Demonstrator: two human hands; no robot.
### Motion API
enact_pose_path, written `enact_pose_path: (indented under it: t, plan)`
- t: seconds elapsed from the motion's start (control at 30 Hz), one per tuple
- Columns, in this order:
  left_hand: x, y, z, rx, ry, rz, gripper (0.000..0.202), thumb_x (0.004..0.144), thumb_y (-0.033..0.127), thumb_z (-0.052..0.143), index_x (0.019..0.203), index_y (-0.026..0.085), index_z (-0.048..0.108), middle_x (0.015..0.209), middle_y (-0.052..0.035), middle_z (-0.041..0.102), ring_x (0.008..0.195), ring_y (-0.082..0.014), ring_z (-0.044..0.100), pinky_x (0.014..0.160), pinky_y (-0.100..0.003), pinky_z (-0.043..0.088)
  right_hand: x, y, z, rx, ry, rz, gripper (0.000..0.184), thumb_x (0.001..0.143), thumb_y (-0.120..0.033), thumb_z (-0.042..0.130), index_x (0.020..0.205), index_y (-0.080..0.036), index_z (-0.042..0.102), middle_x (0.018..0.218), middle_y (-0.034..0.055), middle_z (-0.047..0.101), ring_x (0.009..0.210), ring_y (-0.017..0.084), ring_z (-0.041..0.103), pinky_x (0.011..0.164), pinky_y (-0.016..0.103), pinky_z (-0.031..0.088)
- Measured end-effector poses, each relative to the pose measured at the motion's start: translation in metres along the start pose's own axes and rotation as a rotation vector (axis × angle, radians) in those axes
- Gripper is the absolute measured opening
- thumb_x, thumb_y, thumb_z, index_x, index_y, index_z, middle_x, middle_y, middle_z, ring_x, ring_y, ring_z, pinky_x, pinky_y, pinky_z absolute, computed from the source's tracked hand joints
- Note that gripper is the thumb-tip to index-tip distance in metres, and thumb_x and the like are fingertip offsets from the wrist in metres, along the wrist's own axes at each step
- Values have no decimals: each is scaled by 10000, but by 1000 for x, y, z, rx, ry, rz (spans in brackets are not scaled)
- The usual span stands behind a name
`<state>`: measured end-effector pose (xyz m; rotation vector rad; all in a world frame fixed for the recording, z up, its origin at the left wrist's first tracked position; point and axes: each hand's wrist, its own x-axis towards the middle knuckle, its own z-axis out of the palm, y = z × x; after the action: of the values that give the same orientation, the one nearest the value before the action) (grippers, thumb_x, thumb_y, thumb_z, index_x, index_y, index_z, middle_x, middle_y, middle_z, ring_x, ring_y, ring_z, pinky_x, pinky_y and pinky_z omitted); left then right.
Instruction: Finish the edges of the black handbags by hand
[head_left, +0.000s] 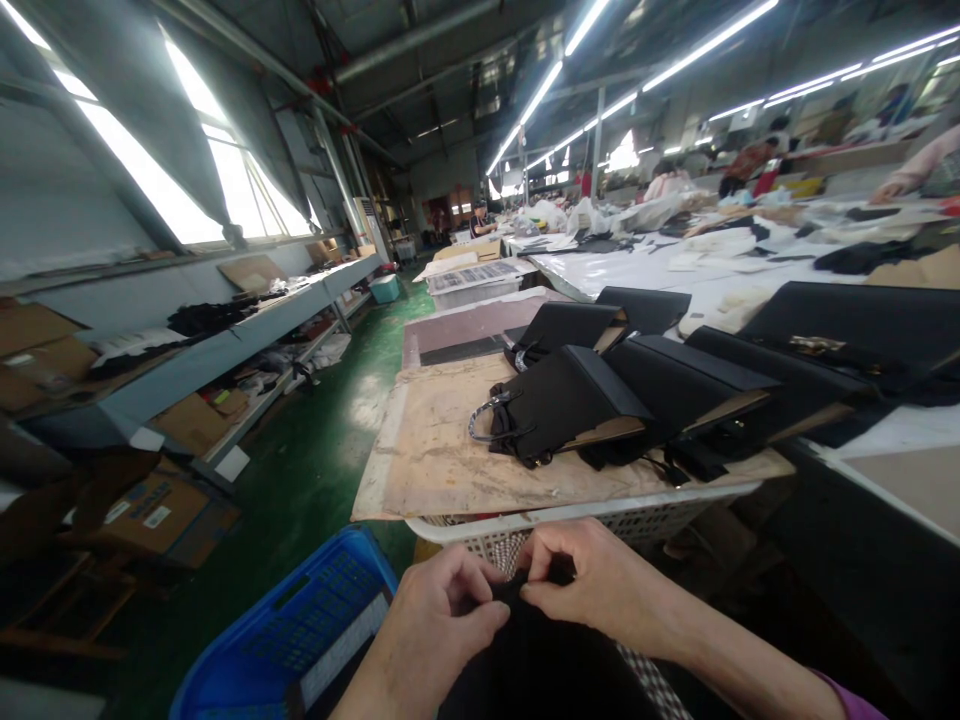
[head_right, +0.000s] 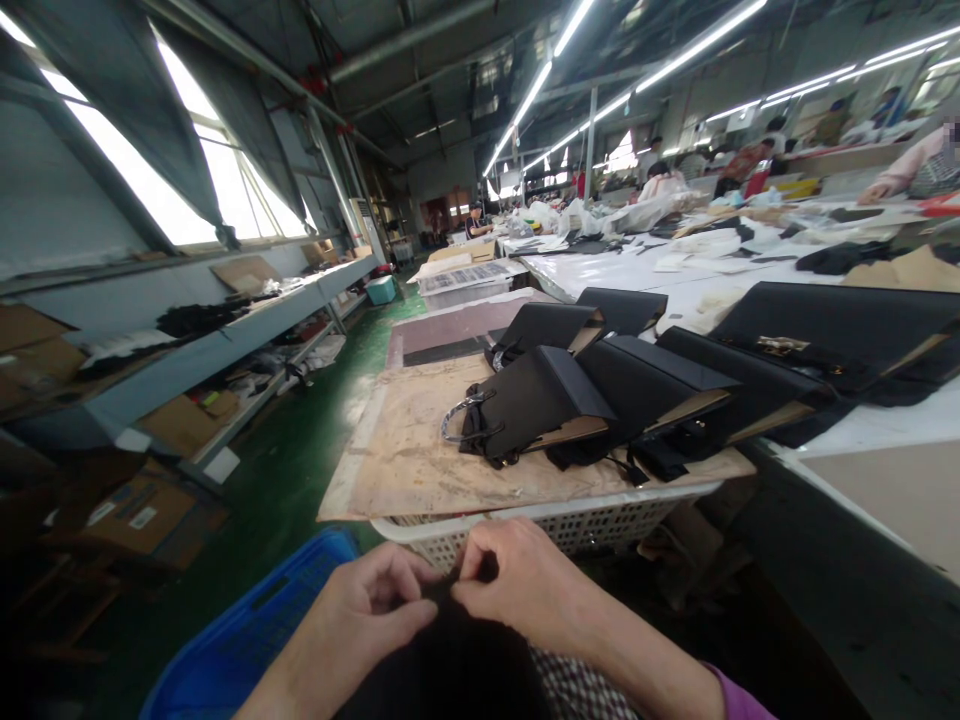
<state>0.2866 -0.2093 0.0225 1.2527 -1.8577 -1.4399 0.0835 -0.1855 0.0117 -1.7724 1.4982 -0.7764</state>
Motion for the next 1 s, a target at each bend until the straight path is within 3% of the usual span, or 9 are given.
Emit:
enact_pose_path:
  t: [0.1, 0.23, 0.37, 0.63, 0.83, 1.0]
  plan:
    - [0, -1, 1, -10, 1, -28, 184, 738, 145, 665, 690, 189, 493, 831, -15, 700, 732, -148, 631, 615, -218, 428, 1, 2, -2, 27, -52, 28, 67, 742, -188, 688, 677, -174, 687, 623, -38, 670, 591, 121, 565, 541, 219, 371]
    - [0, -2, 0, -17, -62, -67, 163, 740, 140, 660, 791, 190, 514, 739, 22, 663, 680, -138, 590, 599, -223, 399, 0, 9, -6, 63, -124, 3, 24, 767, -197, 710, 752, -191, 728, 715, -38, 695, 630, 121, 574, 570, 220, 388]
    - [1, -1, 0, -52, -124, -39, 152, 729, 115, 659, 807, 187, 550, 778, 12, 666, 736, -160, 611, 651, -243, 430, -1, 7, -13, -11, -144, -63, 136, 681, -176, 829, 728, -192, 702, 759, -54, 687, 671, 118, 580, 616, 221, 386]
    - [5, 3, -2, 96, -123, 238, 164, 712, 17, 695, 675, 176, 717, 962, -41, 708, 926, -190, 653, 848, -269, 451, 0, -1, -18, -18, -199, -245, 213, 702, -79, 834, 698, -176, 644, 916, -35, 650, 816, 127, 606, 744, 213, 412]
    - [0, 3, -1, 84, -108, 228, 193, 710, -5, 723, 670, 182, 749, 1000, -38, 714, 934, -185, 668, 847, -261, 455, -8, -1, -21, -8, -99, -160, 275, 728, -66, 774, 803, -207, 550, 925, -36, 647, 759, 142, 571, 657, 234, 386]
    - [-1, 8, 2, 77, -103, 229, 205, 709, -17, 718, 673, 182, 746, 981, -28, 712, 927, -175, 668, 841, -248, 457, -11, 0, -22, -20, -159, -230, 225, 776, -21, 711, 782, -198, 573, 899, -47, 635, 764, 124, 578, 662, 225, 387]
